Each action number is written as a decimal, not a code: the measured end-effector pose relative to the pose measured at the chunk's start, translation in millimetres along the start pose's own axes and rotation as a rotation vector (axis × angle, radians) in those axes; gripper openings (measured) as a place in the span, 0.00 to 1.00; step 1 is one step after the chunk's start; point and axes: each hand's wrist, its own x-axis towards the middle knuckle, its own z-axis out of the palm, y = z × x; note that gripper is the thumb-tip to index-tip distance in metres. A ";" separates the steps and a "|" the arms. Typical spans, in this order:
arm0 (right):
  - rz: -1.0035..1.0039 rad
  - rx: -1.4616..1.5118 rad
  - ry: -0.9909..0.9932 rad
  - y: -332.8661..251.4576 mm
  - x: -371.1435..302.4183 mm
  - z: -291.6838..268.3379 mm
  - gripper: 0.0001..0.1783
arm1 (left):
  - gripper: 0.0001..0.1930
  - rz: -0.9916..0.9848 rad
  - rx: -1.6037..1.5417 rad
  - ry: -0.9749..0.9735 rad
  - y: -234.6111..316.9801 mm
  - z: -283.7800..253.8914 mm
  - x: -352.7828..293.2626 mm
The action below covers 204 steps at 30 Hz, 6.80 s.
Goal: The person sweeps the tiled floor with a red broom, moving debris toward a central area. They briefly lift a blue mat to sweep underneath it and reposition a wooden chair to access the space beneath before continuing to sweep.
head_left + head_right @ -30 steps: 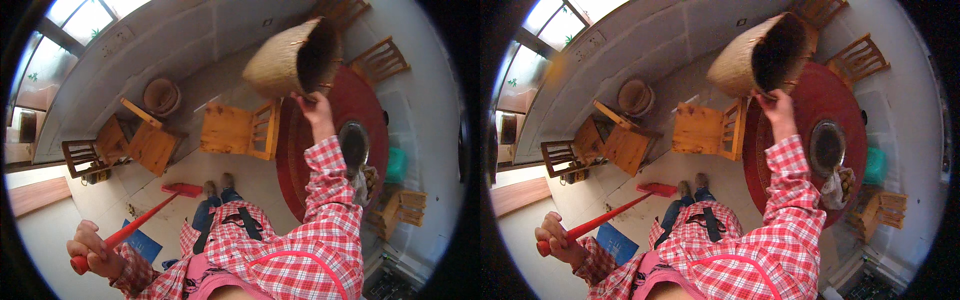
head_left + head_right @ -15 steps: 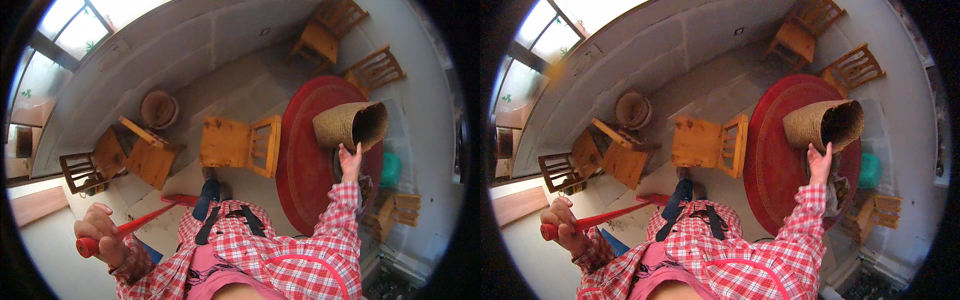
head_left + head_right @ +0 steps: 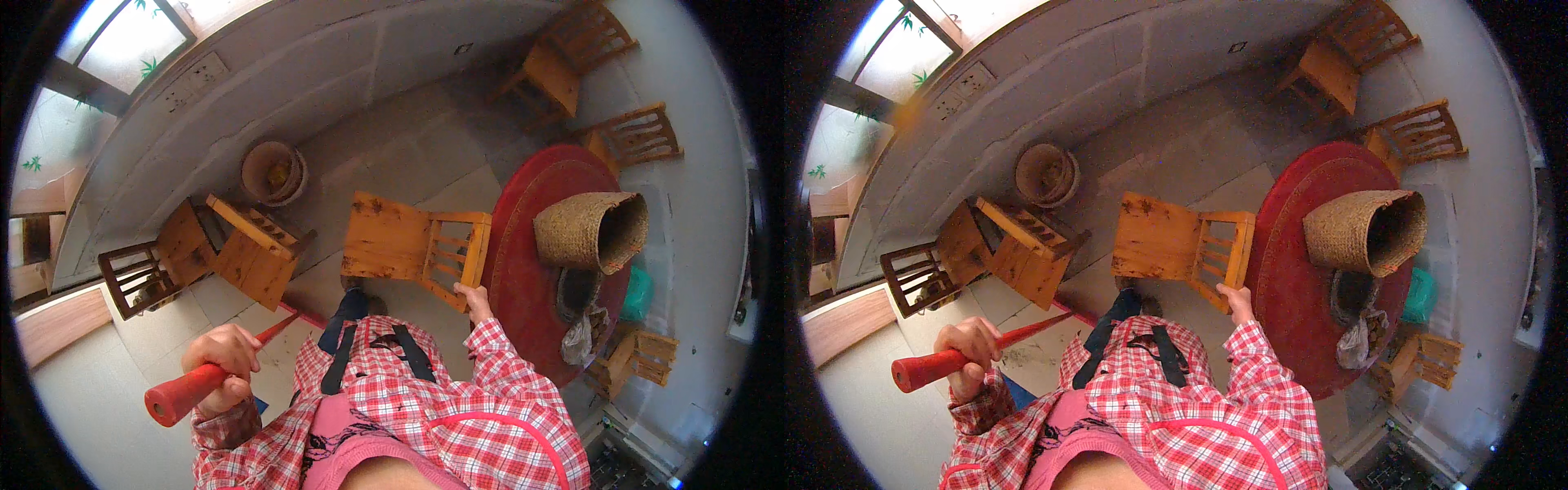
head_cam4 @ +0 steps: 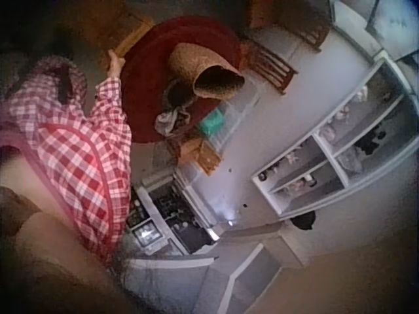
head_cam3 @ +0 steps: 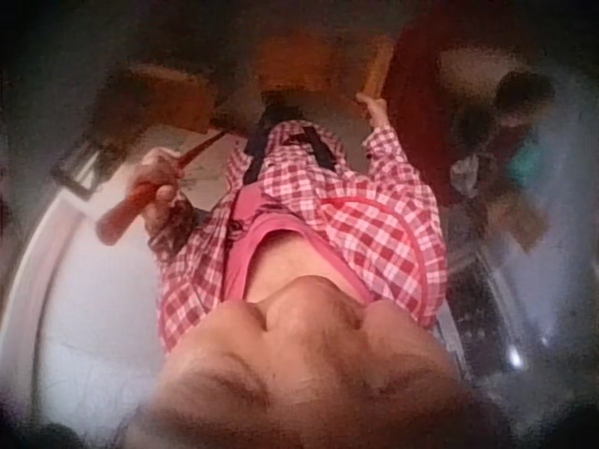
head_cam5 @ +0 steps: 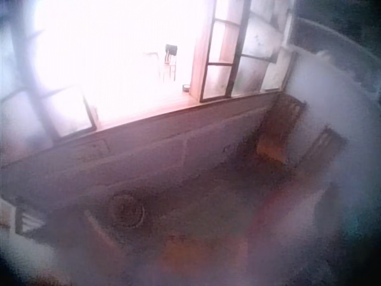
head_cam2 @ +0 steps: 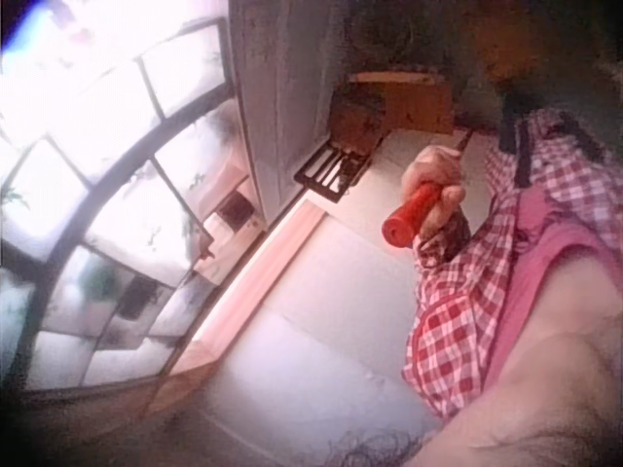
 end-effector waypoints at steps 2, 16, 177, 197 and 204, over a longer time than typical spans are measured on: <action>-0.007 0.001 0.043 9.4 13.4 -1.3 0.23 | 0.19 -0.048 -0.039 -0.063 -1.8 0.7 3.1; -0.215 0.122 0.045 62.9 -28.0 20.3 0.15 | 0.22 -0.003 0.149 0.119 18.9 16.6 -76.1; -0.021 -0.333 0.291 -124.0 276.8 47.4 0.27 | 0.30 -1.124 -0.086 0.672 -584.6 -254.4 139.6; 0.076 -0.234 0.147 -131.4 106.9 21.3 0.24 | 0.37 -1.095 -0.298 0.174 -614.6 -12.2 297.2; -0.101 -0.146 0.404 -153.0 242.6 87.1 0.32 | 0.38 -0.957 -0.218 0.035 -572.8 -34.6 285.0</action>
